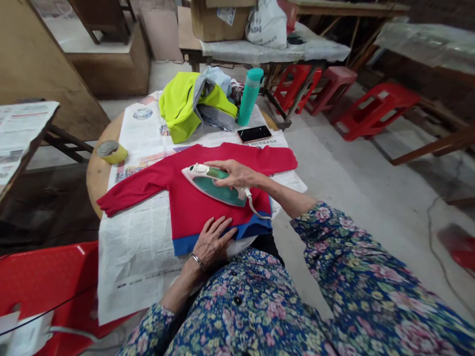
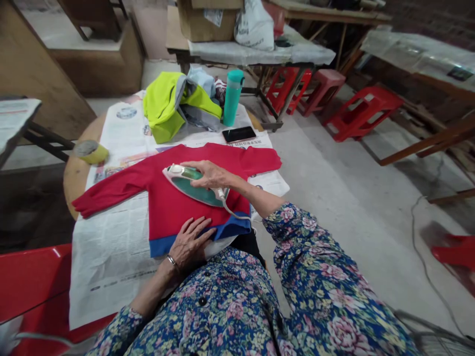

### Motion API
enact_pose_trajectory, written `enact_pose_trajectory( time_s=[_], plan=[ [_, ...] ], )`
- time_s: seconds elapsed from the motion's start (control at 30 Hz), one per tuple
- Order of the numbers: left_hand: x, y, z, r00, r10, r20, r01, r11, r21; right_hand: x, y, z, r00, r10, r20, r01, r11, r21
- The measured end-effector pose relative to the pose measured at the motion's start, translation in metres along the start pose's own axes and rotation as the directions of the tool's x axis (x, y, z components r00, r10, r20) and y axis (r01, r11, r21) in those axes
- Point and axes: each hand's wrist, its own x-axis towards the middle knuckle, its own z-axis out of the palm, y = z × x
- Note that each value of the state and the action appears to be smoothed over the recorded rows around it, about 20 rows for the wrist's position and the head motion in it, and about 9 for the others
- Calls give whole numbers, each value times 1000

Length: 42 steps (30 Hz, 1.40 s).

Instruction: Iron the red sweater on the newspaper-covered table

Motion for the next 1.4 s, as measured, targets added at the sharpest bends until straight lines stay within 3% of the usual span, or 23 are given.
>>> enact_pose_trajectory(
  time_s=[0.13,0.23,0.33,0.4,0.57,0.67,0.77,0.9,1.07,1.17,1.27,1.4],
  plan=[
    [-5,-2,2,1000,28,-4,-28,999,-42,-13,-5,7,964,4,266,11,998,-55],
    [-9,-4,3,997,66,35,-63,994,-93,-20,-6,6,943,-12,332,85,975,-205],
    [-11,-7,2,996,72,54,-65,989,-133,-16,1,-4,961,-60,269,165,907,-387],
    [-12,-9,3,997,63,42,-57,989,-140,-9,9,-16,979,-57,195,143,875,-463],
    [-9,-13,6,1000,-1,4,1,995,-98,9,19,-47,998,-51,27,57,844,-534],
    [-6,-13,4,1000,-11,-8,10,998,-62,6,17,-54,999,-48,-23,28,847,-531],
    [-5,-13,3,1000,-10,-5,10,999,-47,-11,13,-50,999,-40,-12,28,855,-518],
    [-5,-16,3,1000,-3,-16,3,999,-36,-54,11,-39,998,-2,57,29,874,-484],
    [-4,-15,3,999,6,-35,-7,1000,-17,-122,23,-30,990,132,42,-101,896,-433],
    [-2,-9,-2,999,-4,-49,3,1000,-16,-155,32,-27,972,226,-56,-229,884,-408],
    [3,-8,-16,999,-29,-20,27,995,-92,-174,34,-21,937,262,-230,-327,891,-315],
    [27,-37,-43,996,-69,58,81,963,-257,-166,28,-15,813,340,-472,-414,908,-60]
  ],
)
